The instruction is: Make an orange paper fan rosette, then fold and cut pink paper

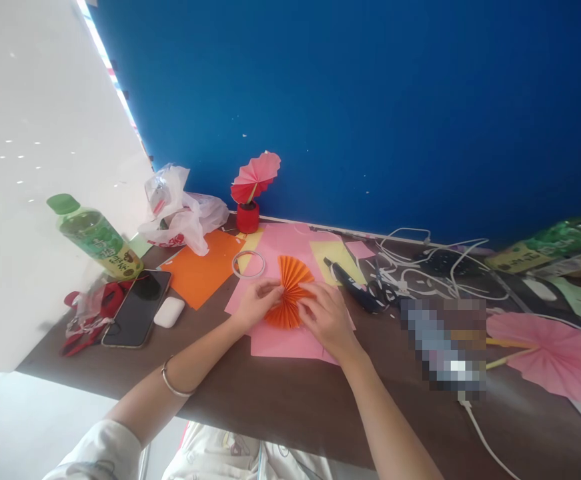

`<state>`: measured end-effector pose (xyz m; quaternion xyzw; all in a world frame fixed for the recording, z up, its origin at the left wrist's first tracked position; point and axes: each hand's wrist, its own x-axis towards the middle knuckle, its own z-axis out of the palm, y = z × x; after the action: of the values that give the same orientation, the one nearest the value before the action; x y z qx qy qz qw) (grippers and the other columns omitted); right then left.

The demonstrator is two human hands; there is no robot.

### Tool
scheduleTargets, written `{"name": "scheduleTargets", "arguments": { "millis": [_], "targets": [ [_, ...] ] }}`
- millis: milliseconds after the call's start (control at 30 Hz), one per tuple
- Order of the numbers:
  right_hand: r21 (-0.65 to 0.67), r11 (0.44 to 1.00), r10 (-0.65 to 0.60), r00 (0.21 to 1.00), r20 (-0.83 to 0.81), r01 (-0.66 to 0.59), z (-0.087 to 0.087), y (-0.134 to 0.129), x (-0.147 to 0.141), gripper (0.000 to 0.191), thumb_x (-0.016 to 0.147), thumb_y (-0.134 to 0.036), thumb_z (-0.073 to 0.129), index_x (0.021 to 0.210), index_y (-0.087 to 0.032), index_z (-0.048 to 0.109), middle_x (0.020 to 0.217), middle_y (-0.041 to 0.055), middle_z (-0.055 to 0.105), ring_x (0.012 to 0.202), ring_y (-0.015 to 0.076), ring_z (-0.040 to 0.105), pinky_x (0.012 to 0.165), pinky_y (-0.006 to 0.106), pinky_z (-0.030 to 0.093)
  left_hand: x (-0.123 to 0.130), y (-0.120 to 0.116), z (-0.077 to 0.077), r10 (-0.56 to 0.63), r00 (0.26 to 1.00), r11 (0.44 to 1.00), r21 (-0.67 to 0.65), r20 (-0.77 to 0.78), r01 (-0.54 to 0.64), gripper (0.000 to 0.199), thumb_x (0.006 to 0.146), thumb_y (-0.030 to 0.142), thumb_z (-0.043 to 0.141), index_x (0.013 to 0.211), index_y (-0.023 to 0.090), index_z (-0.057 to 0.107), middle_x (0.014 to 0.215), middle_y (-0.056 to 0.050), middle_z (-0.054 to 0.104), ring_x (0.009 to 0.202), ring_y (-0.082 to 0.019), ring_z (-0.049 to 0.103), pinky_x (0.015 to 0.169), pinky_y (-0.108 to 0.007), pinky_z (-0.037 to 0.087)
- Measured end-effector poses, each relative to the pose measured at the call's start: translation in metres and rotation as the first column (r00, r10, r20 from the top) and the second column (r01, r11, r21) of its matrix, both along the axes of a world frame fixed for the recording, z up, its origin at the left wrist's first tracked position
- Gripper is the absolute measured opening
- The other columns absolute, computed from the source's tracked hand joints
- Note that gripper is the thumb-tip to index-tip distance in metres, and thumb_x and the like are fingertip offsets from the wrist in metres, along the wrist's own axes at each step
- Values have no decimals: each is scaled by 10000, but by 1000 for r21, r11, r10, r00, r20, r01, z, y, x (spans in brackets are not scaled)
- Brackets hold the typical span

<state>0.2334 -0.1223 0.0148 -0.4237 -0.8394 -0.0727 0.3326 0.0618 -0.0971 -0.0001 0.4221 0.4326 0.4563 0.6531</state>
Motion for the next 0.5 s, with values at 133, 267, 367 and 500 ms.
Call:
{"name": "scheduleTargets", "arguments": {
  "millis": [133,267,367,500],
  "targets": [
    [6,1000,23,1000,-4,-23,2,-1,0,126,826,-141,496,856,-216,593,1055,72,606,1025,232,512,865,421,436,0,0,-2,-91,994,992,88,61,85,331,657,352,705,889,141,597,911,-64,649,878,-181,612,818,-320,465],
    [0,1000,-2,999,-42,2,3,1,4,95,821,-172,524,839,-229,599,1072,61,599,1033,236,505,880,441,425,-2,1,0,-87,994,994,77,64,82,308,667,351,696,851,135,577,819,-49,655,796,-166,622,767,-302,465],
    [4,1000,-2,999,-34,3,3,2,6,89,828,-175,521,815,-217,599,1069,67,598,1032,231,499,887,432,422,-3,1,4,-86,994,995,62,70,81,306,648,352,710,816,138,570,755,-27,652,728,-147,619,724,-282,461],
    [-12,1000,-18,999,29,19,2,0,2,155,864,-163,447,857,-195,599,1065,84,600,1044,228,495,895,408,411,-2,1,5,-60,996,997,45,63,57,318,611,349,735,793,140,578,721,-19,650,713,-147,618,706,-275,457]
  ]
}}
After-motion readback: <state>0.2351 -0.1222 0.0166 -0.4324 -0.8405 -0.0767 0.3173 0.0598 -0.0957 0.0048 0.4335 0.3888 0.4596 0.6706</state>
